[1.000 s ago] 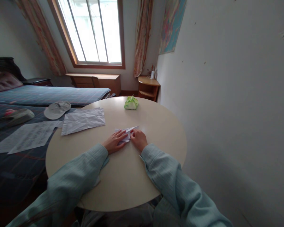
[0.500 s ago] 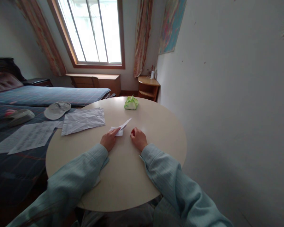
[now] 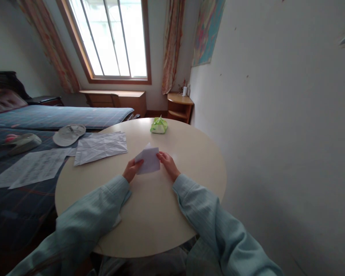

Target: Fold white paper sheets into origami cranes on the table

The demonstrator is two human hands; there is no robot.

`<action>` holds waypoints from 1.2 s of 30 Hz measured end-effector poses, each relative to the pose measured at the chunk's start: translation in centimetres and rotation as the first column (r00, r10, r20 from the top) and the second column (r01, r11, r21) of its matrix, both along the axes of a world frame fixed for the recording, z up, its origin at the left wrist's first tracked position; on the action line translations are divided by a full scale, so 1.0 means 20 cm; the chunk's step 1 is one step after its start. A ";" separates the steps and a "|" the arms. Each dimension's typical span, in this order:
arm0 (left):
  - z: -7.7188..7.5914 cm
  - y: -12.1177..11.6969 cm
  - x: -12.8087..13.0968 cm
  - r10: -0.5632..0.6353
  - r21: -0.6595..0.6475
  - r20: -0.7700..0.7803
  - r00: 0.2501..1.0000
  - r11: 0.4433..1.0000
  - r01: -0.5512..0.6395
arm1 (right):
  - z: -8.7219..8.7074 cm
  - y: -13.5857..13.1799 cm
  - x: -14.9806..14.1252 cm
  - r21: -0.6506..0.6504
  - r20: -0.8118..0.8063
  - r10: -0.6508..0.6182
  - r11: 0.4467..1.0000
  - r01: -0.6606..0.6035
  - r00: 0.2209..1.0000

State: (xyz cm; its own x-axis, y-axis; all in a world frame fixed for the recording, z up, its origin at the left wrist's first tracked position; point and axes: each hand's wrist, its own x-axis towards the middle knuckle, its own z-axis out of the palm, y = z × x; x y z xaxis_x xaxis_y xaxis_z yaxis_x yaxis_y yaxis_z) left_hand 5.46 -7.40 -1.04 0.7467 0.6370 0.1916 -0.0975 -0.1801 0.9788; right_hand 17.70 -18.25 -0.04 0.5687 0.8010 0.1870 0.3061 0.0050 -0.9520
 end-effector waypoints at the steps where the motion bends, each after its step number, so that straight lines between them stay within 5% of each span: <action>1: -0.01 0.00 0.00 -0.019 -0.079 0.008 1.000 0.997 0.019 | 0.00 0.00 0.00 0.031 -0.091 0.025 0.999 -0.022 0.996; 6: -0.02 -0.01 0.01 -0.084 -0.329 0.045 0.995 0.940 0.094 | -0.02 0.01 0.02 0.207 -0.421 0.050 0.978 0.042 0.906; 13: -0.03 0.01 0.02 -0.066 -0.325 0.046 0.997 0.943 0.078 | -0.05 0.01 0.05 0.173 -0.416 -0.060 0.974 0.144 0.907; 15: -0.03 0.02 0.02 -0.017 -0.227 0.018 1.000 0.974 0.021 | -0.05 0.01 0.05 0.112 -0.315 -0.105 0.983 0.147 0.943; 18: -0.03 0.03 0.01 0.127 0.132 -0.040 0.991 0.984 -0.121 | -0.05 0.00 0.04 0.015 -0.083 -0.146 0.989 0.148 0.986; 20: -0.02 0.02 0.00 0.144 0.417 -0.052 0.988 0.902 -0.110 | -0.05 -0.01 0.04 -0.026 0.069 -0.139 0.990 0.141 0.988; 23: -0.01 -0.01 -0.01 -0.038 0.664 -0.148 0.988 0.736 0.128 | -0.05 -0.01 0.03 -0.056 0.227 -0.113 0.990 0.129 0.967; 27: 0.00 -0.04 -0.02 -0.050 0.730 -0.427 0.903 0.571 0.376 | -0.06 -0.01 0.04 -0.025 0.372 -0.174 0.980 0.197 0.912; 30: 0.01 -0.04 -0.03 0.086 0.731 -0.529 0.844 0.552 0.401 | -0.06 0.00 0.04 0.046 0.441 -0.220 0.974 0.223 0.870; 36: 0.01 0.02 -0.03 0.139 0.715 -0.592 0.794 0.545 0.438 | -0.04 -0.01 0.01 -0.034 0.433 0.020 0.999 -0.006 0.901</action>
State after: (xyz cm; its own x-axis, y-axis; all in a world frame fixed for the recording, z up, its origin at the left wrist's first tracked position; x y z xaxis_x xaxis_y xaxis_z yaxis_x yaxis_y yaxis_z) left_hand 4.82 -7.10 -0.84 0.9524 0.2931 0.0843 0.2574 -0.9208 0.2931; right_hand 17.80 -18.53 -0.87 0.4269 0.8172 0.3873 0.6881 -0.0157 -0.7255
